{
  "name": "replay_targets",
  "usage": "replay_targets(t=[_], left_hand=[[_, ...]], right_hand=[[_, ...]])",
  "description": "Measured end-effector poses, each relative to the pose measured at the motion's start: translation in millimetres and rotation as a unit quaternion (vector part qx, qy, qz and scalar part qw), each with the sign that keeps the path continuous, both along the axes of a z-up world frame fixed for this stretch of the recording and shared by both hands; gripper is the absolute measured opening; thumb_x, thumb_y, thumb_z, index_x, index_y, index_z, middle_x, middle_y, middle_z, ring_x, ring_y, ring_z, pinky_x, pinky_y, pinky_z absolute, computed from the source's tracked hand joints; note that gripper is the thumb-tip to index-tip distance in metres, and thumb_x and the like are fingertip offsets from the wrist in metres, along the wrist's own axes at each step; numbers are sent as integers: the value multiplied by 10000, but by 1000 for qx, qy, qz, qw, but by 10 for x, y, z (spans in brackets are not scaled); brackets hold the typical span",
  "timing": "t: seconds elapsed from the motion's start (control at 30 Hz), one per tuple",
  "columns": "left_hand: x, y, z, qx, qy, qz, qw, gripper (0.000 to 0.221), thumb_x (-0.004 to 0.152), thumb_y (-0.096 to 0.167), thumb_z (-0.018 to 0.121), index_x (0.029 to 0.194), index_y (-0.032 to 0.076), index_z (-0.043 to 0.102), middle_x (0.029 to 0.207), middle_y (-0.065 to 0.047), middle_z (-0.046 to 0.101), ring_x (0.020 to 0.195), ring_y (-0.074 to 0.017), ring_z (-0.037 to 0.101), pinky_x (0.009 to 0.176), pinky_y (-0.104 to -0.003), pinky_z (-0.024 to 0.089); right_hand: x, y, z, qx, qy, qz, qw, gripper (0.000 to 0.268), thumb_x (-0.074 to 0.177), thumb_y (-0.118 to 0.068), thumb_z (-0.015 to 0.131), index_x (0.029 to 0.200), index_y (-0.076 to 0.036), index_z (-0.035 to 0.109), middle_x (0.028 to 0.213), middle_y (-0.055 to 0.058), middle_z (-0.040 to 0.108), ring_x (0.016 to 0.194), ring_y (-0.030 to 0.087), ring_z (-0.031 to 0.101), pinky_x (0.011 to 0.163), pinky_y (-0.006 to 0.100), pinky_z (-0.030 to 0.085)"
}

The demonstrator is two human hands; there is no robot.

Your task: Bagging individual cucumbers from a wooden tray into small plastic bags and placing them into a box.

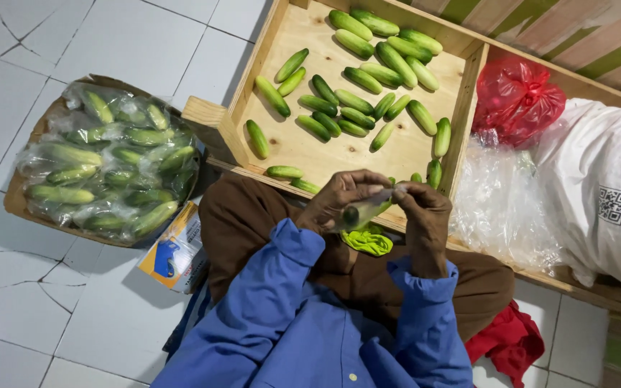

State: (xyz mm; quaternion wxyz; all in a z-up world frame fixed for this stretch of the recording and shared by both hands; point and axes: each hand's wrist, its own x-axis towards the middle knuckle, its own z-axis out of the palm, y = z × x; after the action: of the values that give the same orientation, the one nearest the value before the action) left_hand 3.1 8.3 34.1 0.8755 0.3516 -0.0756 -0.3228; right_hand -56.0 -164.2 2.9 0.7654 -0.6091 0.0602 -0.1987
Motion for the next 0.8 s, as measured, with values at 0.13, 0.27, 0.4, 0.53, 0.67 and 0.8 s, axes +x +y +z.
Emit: replay_targets(t=[0.13, 0.27, 0.4, 0.53, 0.67, 0.8], left_hand=[[273, 47, -428, 108, -136, 84, 981, 343, 917, 174, 812, 1224, 48, 726, 1082, -123, 741, 1077, -151, 657, 975, -348, 535], [197, 220, -400, 254, -120, 208, 937, 208, 969, 248, 722, 993, 45, 757, 746, -67, 667, 715, -94, 582, 667, -262, 470], [-142, 102, -943, 269, 147, 65, 950, 529, 938, 571, 665, 1117, 89, 788, 604, -47, 548, 499, -49, 425, 392, -128, 299], [-418, -83, -1547, 179, 254, 54, 949, 415, 938, 484, 707, 1076, 94, 743, 824, -45, 645, 601, -116, 518, 481, -208, 300], [-536, -146, -1739, 86, 348, 10, 933, 307, 898, 377, 807, 976, 137, 633, 750, 82, 520, 651, -66, 502, 536, -155, 300], [-526, -133, -1380, 44, 392, 21, 919, 298, 869, 244, 849, 954, 94, 606, 793, 51, 496, 669, -59, 500, 523, -128, 350]], right_hand=[[173, 154, 382, -65, 14, -17, 998, 137, 852, 52, 801, 974, 29, 744, 863, 149, 733, 812, 156, 691, 775, 312, 579], [237, 365, 551, -157, 34, -43, 986, 122, 851, 17, 840, 945, -22, 773, 891, 119, 738, 841, 120, 673, 783, 293, 560], [146, 522, -31, -248, 27, -96, 964, 134, 856, -15, 870, 913, -101, 785, 749, 78, 698, 731, 154, 667, 764, 301, 543], [-294, 692, -472, -297, 74, -135, 942, 147, 835, -8, 858, 920, -83, 764, 792, 148, 713, 762, 259, 710, 742, 387, 563], [-589, 812, -645, -243, 113, -193, 944, 118, 828, 10, 845, 888, -64, 775, 800, 122, 729, 758, 187, 691, 733, 357, 574], [-741, 689, -1067, -200, 124, -198, 951, 134, 842, -10, 851, 935, -89, 795, 874, 111, 744, 821, 168, 692, 794, 360, 565]])
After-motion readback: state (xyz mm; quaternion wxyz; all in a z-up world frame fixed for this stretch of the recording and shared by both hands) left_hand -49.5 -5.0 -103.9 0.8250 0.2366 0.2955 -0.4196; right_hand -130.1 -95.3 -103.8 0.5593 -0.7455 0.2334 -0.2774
